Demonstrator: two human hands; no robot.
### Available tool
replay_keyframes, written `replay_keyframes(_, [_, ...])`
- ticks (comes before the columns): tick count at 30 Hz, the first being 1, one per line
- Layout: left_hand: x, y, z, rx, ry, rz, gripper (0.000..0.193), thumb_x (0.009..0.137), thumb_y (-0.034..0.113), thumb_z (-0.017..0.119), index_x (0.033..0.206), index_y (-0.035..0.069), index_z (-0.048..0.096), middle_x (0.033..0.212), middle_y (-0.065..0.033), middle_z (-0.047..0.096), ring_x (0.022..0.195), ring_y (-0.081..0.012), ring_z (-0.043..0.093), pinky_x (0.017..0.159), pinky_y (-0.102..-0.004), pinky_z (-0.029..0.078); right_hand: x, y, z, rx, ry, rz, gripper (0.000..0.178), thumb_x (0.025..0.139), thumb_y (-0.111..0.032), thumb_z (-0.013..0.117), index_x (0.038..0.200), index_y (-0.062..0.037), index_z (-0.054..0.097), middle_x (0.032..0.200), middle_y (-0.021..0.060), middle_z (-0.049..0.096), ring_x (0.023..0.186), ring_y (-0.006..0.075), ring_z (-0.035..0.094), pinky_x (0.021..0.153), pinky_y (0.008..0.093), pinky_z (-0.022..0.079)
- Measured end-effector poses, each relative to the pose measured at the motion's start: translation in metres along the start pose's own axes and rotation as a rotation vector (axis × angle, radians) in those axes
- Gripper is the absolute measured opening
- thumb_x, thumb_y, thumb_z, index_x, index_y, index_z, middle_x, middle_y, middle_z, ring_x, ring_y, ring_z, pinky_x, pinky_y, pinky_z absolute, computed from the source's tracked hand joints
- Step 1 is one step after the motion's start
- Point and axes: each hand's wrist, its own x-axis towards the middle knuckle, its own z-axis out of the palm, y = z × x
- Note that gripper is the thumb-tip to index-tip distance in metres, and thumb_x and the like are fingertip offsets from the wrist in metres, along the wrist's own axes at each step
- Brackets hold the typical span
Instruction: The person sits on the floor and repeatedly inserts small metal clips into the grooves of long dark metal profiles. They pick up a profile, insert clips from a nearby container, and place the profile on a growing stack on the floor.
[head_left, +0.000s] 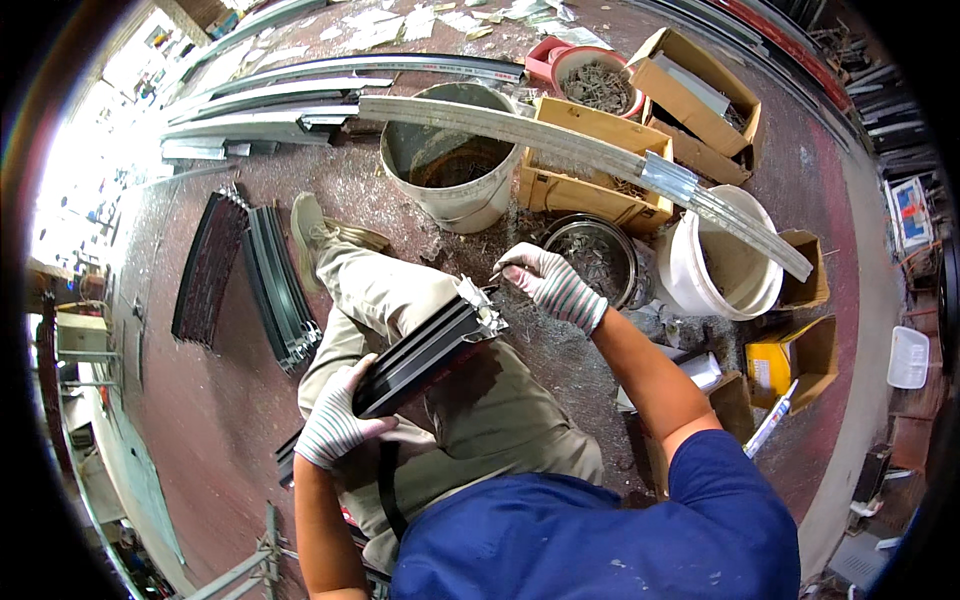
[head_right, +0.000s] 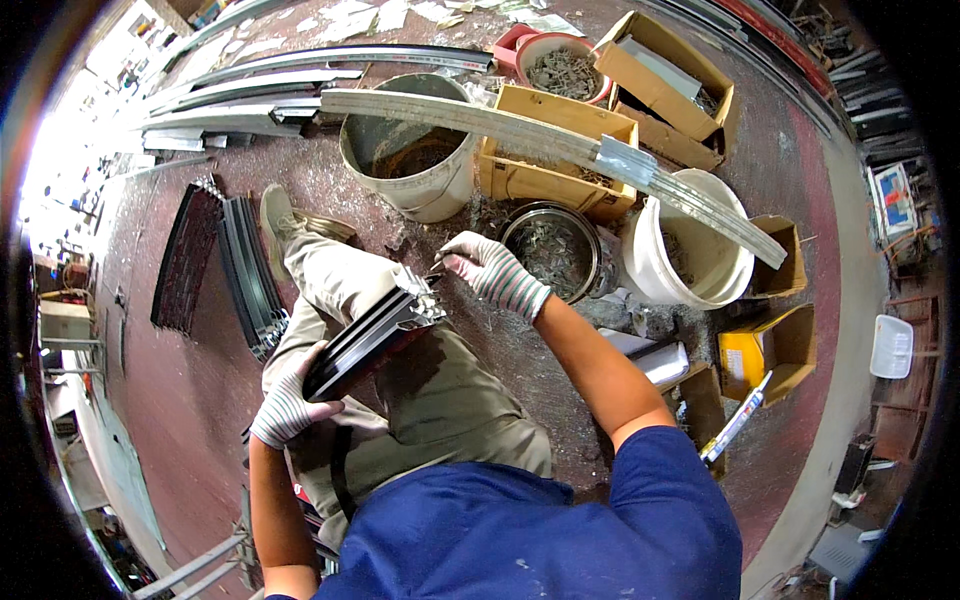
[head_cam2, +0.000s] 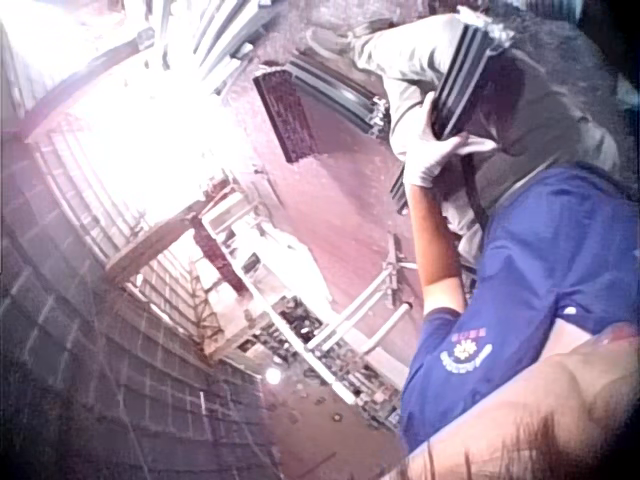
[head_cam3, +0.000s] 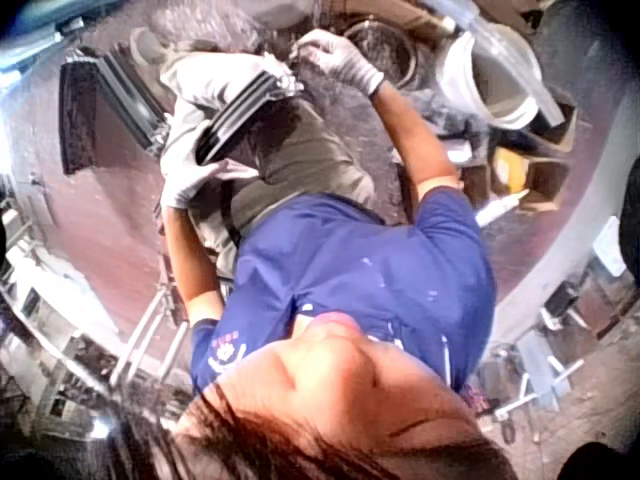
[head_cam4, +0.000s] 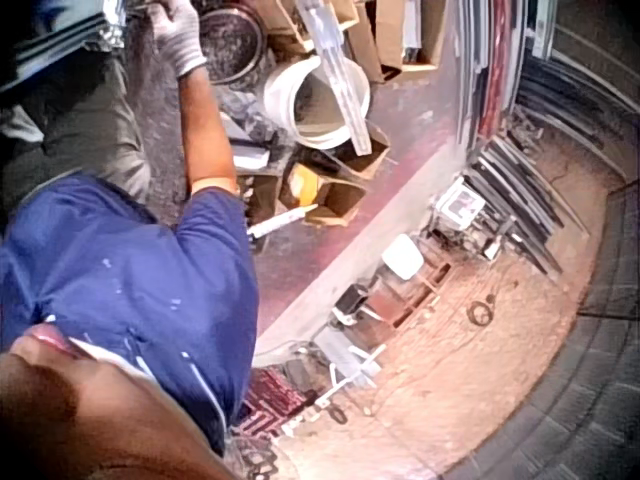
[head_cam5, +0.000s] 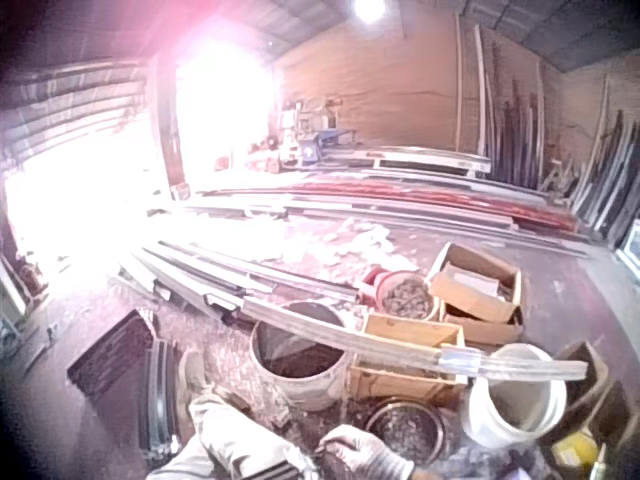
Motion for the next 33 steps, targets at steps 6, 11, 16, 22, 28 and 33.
replay_keyframes(6, [0.005, 0.018, -0.007, -0.069, -0.07, -0.093, 0.107, 0.064, 0.023, 0.094, 0.155, -0.004, 0.045, 0.136, -0.019, 0.063, 0.13, -0.0265, 0.06, 0.115, -0.0372, 0.042, -0.002, -0.003, 0.013, 0.064, -0.009, 0.198, 0.025, 0.108, -0.02, 0.064, 0.12, 0.0013, 0.071, 0.104, 0.0058, 0.075, 0.098, 0.012, 0.064, 0.092, 0.031, 0.053])
replay_keyframes(11, [0.004, 0.019, -0.007, -0.153, -0.083, -0.143, 0.107, 0.066, 0.022, 0.094, 0.157, -0.004, 0.043, 0.137, -0.0163, 0.061, 0.131, -0.0232, 0.058, 0.116, -0.0357, 0.041, -0.003, -0.004, 0.015, 0.024, -0.003, 0.209, 0.025, 0.108, -0.018, 0.063, 0.12, 0.0018, 0.071, 0.104, 0.0069, 0.076, 0.098, 0.0125, 0.066, 0.091, 0.0317, 0.054])
replay_keyframes(16, [0.005, 0.014, -0.006, -0.147, -0.083, -0.158, 0.109, 0.066, 0.024, 0.094, 0.158, -0.004, 0.042, 0.138, -0.0163, 0.062, 0.131, -0.023, 0.058, 0.116, -0.0353, 0.041, -0.004, 0.003, 0.014, 0.09, -0.019, 0.219, 0.023, 0.107, -0.015, 0.064, 0.12, 0.0023, 0.071, 0.103, 0.0057, 0.076, 0.097, 0.0117, 0.066, 0.09, 0.0313, 0.054])
replay_keyframes(22, [0.008, 0.019, -0.006, -0.182, -0.094, -0.195, 0.112, 0.066, 0.027, 0.095, 0.16, -0.003, 0.04, 0.137, -0.0146, 0.061, 0.131, -0.0225, 0.057, 0.117, -0.0344, 0.04, 0.0, 0.008, 0.017, 0.127, -0.065, 0.198, 0.022, 0.106, -0.016, 0.066, 0.117, 0.0014, 0.073, 0.101, 0.0041, 0.076, 0.095, 0.0108, 0.065, 0.089, 0.031, 0.054])
replay_keyframes(28, [0.008, 0.001, -0.007, -0.329, -0.107, -0.205, 0.119, 0.064, 0.034, 0.098, 0.162, -0.002, 0.038, 0.147, -0.0167, 0.058, 0.138, -0.024, 0.054, 0.12, -0.0359, 0.037, -0.001, 0.011, 0.033, 0.296, -0.023, 0.254, 0.026, 0.104, -0.018, 0.068, 0.119, 0.0023, 0.074, 0.103, 0.0057, 0.079, 0.095, 0.0113, 0.066, 0.089, 0.0319, 0.054])
replay_keyframes(33, [0.01, 0.013, -0.012, -0.325, -0.141, -0.216, 0.116, 0.063, 0.031, 0.098, 0.16, -0.001, 0.042, 0.148, -0.0146, 0.058, 0.14, -0.0237, 0.053, 0.121, -0.0353, 0.036, -0.013, 0.033, 0.04, 0.309, -0.059, 0.195, 0.03, 0.108, -0.014, 0.06, 0.135, -0.001, 0.069, 0.117, 0.0029, 0.076, 0.106, 0.0099, 0.065, 0.098, 0.0296, 0.052])
